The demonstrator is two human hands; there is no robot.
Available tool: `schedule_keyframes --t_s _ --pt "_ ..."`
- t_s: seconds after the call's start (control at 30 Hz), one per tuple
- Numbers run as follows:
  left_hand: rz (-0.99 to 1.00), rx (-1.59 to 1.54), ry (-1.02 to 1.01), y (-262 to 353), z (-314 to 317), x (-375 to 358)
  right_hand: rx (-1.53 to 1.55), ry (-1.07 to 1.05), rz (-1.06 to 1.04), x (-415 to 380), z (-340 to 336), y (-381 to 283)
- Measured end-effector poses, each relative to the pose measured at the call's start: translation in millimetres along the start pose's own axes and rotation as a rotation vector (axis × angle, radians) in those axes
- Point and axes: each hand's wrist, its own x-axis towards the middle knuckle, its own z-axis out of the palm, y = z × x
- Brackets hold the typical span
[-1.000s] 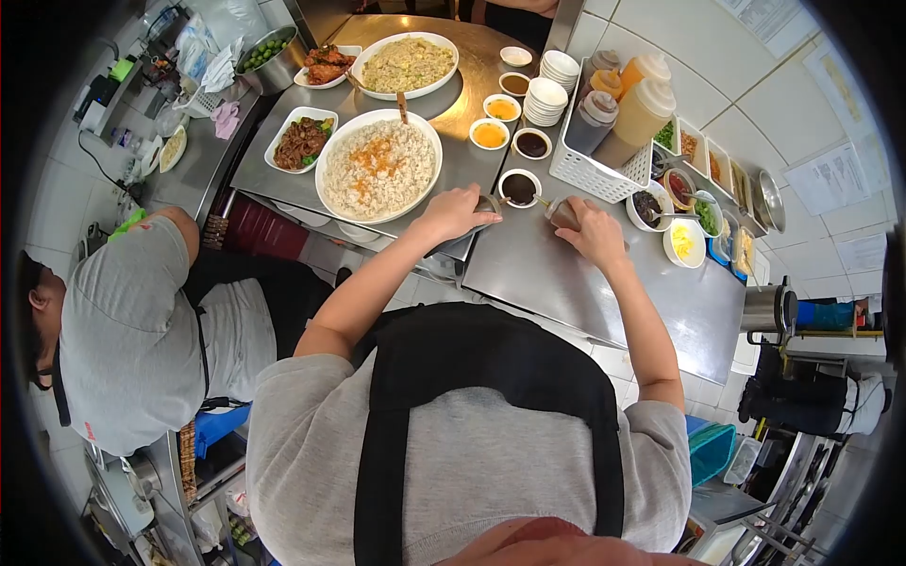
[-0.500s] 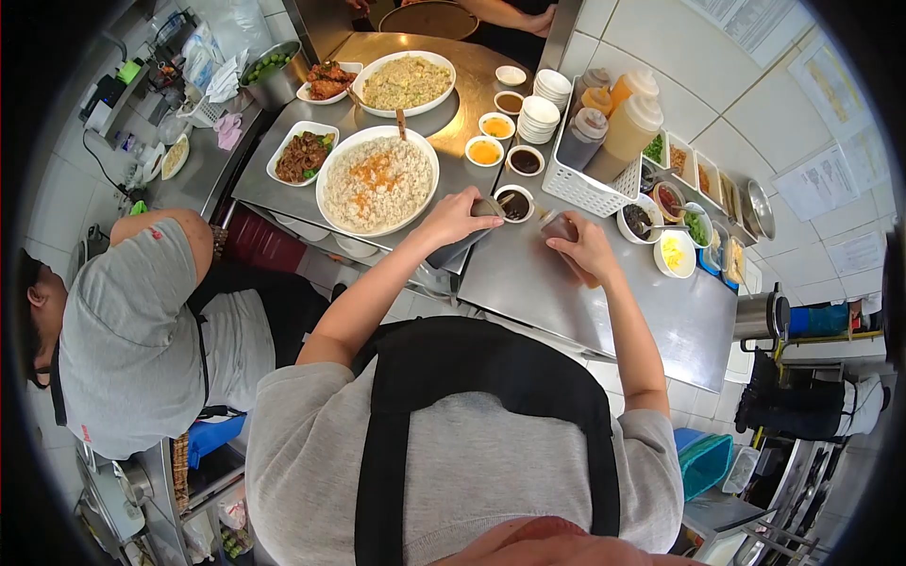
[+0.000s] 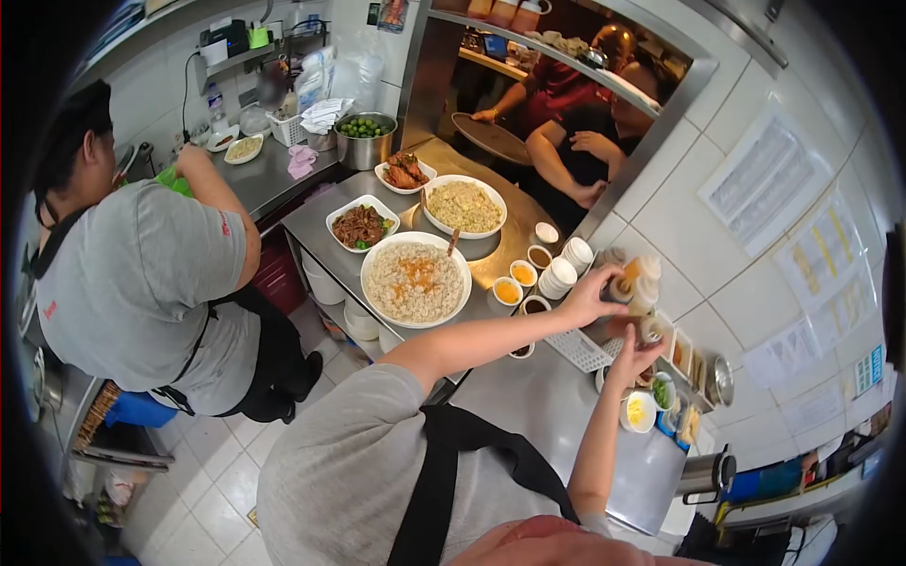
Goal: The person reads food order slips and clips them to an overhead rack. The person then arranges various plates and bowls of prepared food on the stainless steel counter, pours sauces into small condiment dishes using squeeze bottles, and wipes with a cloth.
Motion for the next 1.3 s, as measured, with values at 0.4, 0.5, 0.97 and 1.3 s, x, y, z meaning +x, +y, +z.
schedule_keyframes --t_s 0.4,0.5,0.97,1.3 --pt "-0.202 0.575 -0.163 -44 -21 -66 -0.352 -0.315 0.134 -35 -12 28" --pt "-0.166 0.625 -0.241 -49 -18 -87 -0.391 -0.319 0.031 -41 -16 32" --pt "-0.065 0.042 -0.239 67 -41 -121 0.266 -0.363 0.270 -116 57 -59" --pt "0.024 0.199 0.167 147 -113 -66 0.423 -0.938 0.172 -147 95 -138"
